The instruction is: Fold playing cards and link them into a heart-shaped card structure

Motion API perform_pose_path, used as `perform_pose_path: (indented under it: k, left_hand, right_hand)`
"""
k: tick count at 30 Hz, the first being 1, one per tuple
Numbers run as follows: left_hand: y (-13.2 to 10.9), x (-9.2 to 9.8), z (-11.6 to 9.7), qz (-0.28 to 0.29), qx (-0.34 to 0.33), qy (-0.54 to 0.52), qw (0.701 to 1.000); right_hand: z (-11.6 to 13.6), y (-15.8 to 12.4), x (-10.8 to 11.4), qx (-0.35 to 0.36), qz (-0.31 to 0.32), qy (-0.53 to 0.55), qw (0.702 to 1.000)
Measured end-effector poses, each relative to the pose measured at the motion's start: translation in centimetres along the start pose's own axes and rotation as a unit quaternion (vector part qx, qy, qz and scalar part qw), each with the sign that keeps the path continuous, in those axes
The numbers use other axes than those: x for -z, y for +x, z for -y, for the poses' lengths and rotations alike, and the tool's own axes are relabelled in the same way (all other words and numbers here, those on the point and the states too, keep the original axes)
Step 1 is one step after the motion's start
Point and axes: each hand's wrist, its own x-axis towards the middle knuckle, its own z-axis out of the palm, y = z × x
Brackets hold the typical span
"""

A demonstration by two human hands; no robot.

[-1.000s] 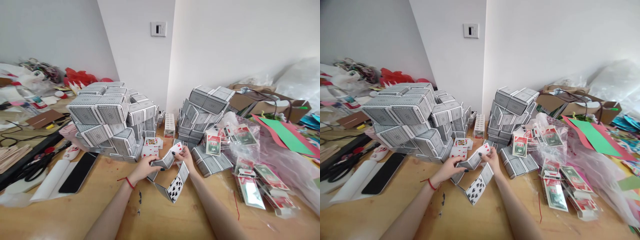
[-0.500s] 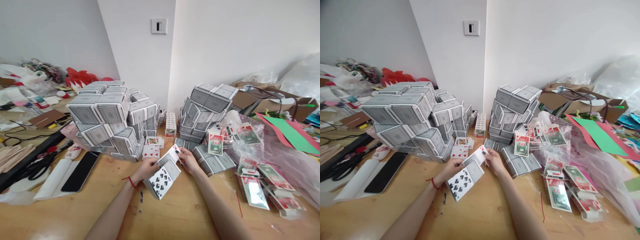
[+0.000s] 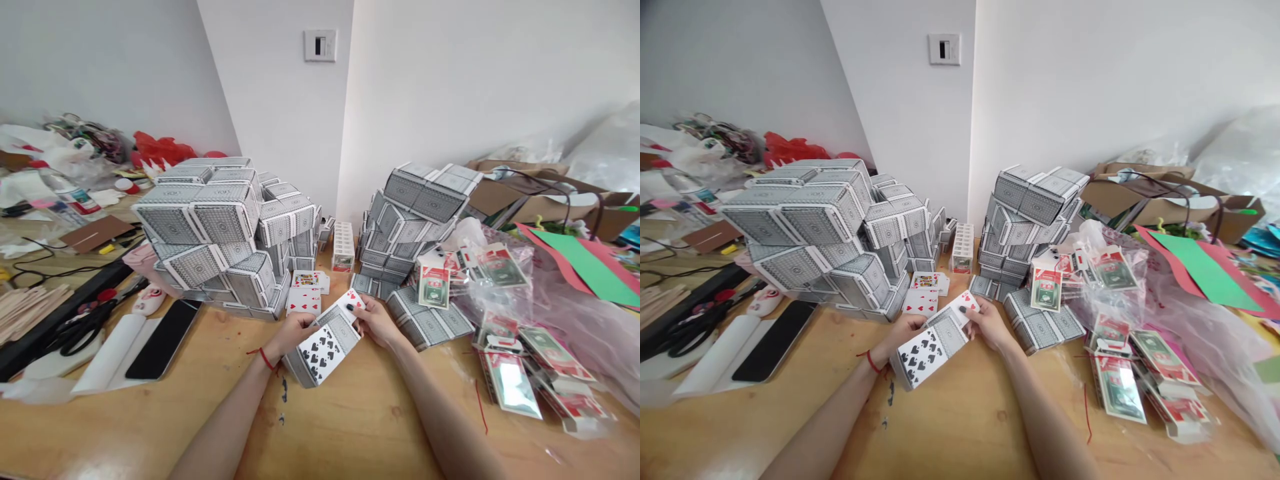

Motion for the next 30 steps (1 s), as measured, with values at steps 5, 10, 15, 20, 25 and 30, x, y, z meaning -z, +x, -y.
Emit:
perform_pose_path:
  k: [5,10,15,20,25,30]
  left_hand:
    - [-0.4,0.1,-0.6,0.030,0.012,-0.007,0.999]
    - [-0.2,0.4,-0.1,0.039,0.014,-0.025,0.999]
    - [-0.1,0.6,0.0,0.039,0.021,-0.025,0.999]
    - [-0.2,0.4,-0.3,0.034,0.039,-0.038,0.998]
    - [-0.2,0.3,-0.1,0.025,0.035,-0.065,0.997]
    - [-0.1,0.2,0.2,0.028,0.038,-0.091,0.995]
  right_hand:
    - [-0.2,0.0,0.2,-0.002,0.034,0.000,0.999]
    - [-0.6,0.0,0.0,0.013,0.017,-0.009,1.000]
    - [-0.2,-0.3,-0.5,0.017,0.015,-0.038,0.999]
    - [0.0,-0.6,-1.0,0.035,0.015,-0.084,0.996]
    - [-0.2,-0.5,-1.0,0.036,0.022,-0.097,0.994]
    - [-0.3,-0.5,-0.8,0.035,0.037,-0.100,0.994]
